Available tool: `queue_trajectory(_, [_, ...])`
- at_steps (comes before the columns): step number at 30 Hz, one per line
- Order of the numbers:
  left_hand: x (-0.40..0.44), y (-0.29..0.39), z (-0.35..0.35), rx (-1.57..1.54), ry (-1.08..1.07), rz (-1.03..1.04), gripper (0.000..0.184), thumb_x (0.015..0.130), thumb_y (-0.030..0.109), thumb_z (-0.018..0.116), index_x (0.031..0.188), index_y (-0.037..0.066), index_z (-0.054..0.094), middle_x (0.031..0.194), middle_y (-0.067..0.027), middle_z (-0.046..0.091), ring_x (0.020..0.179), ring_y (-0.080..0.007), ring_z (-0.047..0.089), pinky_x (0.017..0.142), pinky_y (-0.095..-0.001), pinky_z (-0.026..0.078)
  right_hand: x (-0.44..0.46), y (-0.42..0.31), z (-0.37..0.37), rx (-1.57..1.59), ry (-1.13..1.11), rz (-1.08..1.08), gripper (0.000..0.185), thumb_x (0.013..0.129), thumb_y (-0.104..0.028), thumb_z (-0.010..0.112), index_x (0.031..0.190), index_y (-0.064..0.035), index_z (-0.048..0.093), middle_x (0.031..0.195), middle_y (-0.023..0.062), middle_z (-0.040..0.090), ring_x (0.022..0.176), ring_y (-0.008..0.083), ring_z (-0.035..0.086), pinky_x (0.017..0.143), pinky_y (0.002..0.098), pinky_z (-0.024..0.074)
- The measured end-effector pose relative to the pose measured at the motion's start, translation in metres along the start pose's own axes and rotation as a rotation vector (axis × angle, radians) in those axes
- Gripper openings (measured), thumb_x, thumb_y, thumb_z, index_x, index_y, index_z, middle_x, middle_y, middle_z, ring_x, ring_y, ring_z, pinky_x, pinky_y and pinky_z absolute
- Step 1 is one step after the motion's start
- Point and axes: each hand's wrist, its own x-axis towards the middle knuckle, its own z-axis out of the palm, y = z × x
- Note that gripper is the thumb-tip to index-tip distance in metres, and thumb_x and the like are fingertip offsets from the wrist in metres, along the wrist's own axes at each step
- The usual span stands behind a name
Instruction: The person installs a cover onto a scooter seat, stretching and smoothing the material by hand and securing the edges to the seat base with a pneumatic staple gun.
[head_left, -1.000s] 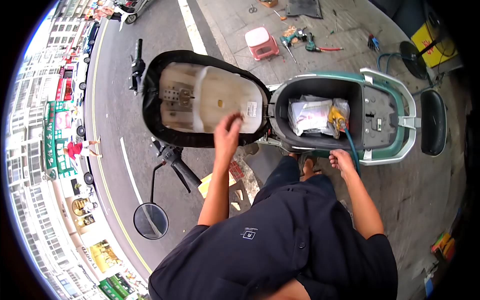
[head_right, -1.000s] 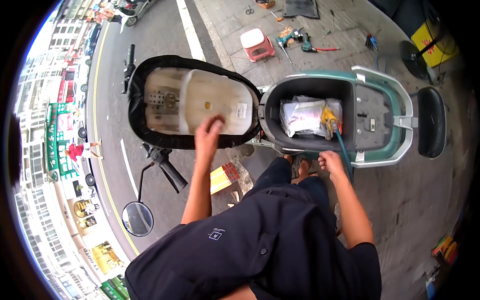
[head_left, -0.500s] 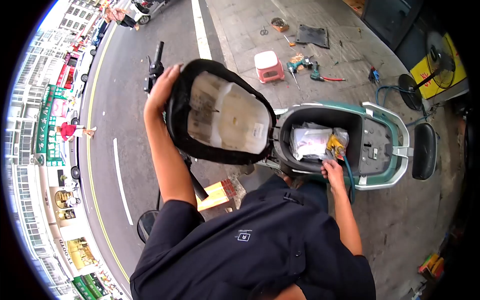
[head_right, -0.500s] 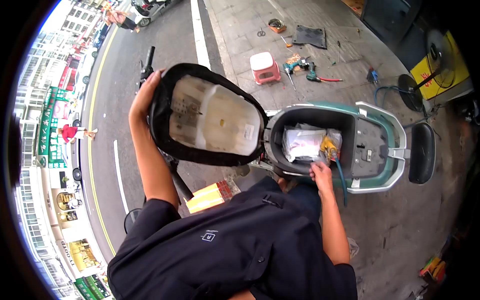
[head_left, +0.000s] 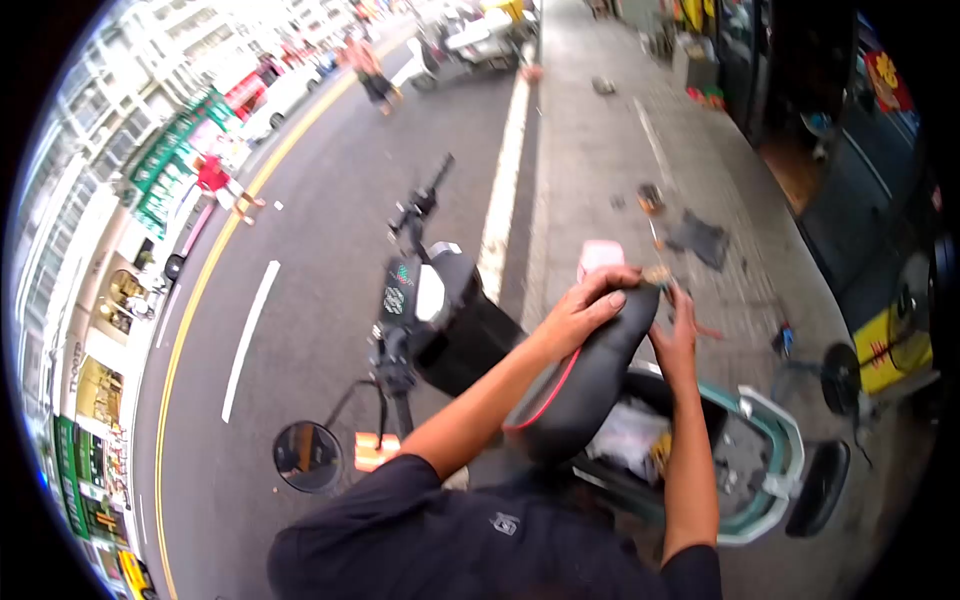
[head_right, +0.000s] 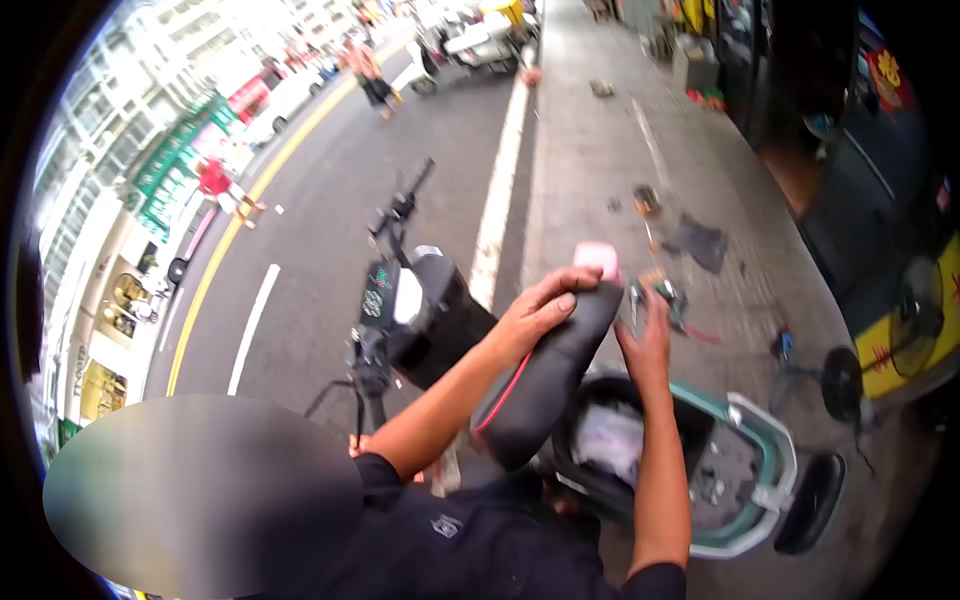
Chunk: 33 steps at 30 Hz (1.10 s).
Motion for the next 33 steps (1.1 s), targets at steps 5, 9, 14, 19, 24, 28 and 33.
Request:
queue_trajectory(5, [0.010,-0.046,0.032,0.130,-0.038,0.020,0.058,0.094,0.046,0.047,0.133,0.003,0.045,0.131,-0.0110,0.050,0.125,-0.0217,0.044,0.106,-0.0337,0.030,-0.092,0.057,-0.024,-0.111,-0.237,0.338,0.057,0.080,-0.010,0.063,0.132,-0.0014,0.044,0.131,0.0165,0.047,0.122,0.0314,0.046,0.103,0.0374,0.0360])
queue_trajectory(9, [0.038,-0.151,-0.008,0.060,-0.094,-0.181,0.043,0.101,0.034,0.035,0.125,0.003,0.054,0.123,-0.0083,0.057,0.118,-0.0180,0.048,0.105,-0.0310,0.031,-0.219,0.082,-0.069,-0.214,-0.277,0.825,0.055,0.080,-0.010,0.063,0.131,-0.0008,0.045,0.129,0.0168,0.048,0.121,0.0318,0.047,0.103,0.0376,0.0361])
queue_trajectory(14, [0.071,-0.196,-0.018,0.241,-0.364,-0.117,0.036,0.099,0.027,0.039,0.121,0.003,0.058,0.118,-0.0137,0.060,0.108,-0.0268,0.058,0.096,-0.0357,0.043,-0.321,0.054,-0.112,-0.330,-0.246,1.225,0.053,0.081,-0.009,0.062,0.130,0.0000,0.046,0.128,0.0172,0.049,0.120,0.0322,0.048,0.103,0.0378,0.0362])
queue_trajectory(19, [0.079,-0.169,-0.020,0.223,-0.399,-0.155,0.042,0.097,0.035,0.041,0.118,0.002,0.056,0.119,-0.0187,0.056,0.116,-0.0333,0.051,0.101,-0.0413,0.037,-0.294,0.096,-0.065,-0.310,-0.322,1.239,0.051,0.081,-0.009,0.061,0.128,0.0007,0.047,0.126,0.0176,0.051,0.118,0.0327,0.049,0.103,0.0380,0.0362])
queue_trajectory(24, [0.097,-0.194,-0.014,0.027,-0.462,-0.175,0.061,0.098,0.053,0.030,0.110,0.000,0.058,0.107,-0.0176,0.061,0.103,-0.0296,0.056,0.091,-0.0394,0.041,-0.270,0.105,-0.049,-0.364,-0.370,1.298,0.048,0.081,-0.008,0.061,0.127,0.0014,0.048,0.124,0.0180,0.052,0.117,0.0331,0.049,0.102,0.0382,0.0363])
queue_trajectory(28, [0.109,-0.189,-0.010,-0.019,-0.518,-0.230,0.062,0.099,0.054,0.028,0.105,0.002,0.061,0.101,-0.0127,0.061,0.098,-0.0234,0.055,0.091,-0.0371,0.041,-0.259,0.110,-0.046,-0.372,-0.399,1.307,0.047,0.082,-0.008,0.060,0.126,0.0020,0.048,0.122,0.0183,0.053,0.116,0.0335,0.050,0.102,0.0384,0.0364])
queue_trajectory(33, [0.123,-0.210,-0.003,0.031,-0.578,-0.111,0.043,0.100,0.036,0.033,0.104,0.004,0.062,0.107,-0.0140,0.062,0.101,-0.0271,0.057,0.091,-0.0398,0.042,-0.290,0.117,-0.073,-0.370,-0.391,1.296,0.045,0.082,-0.007,0.059,0.124,0.0027,0.049,0.120,0.0187,0.054,0.114,0.0339,0.051,0.102,0.0386,0.0365])
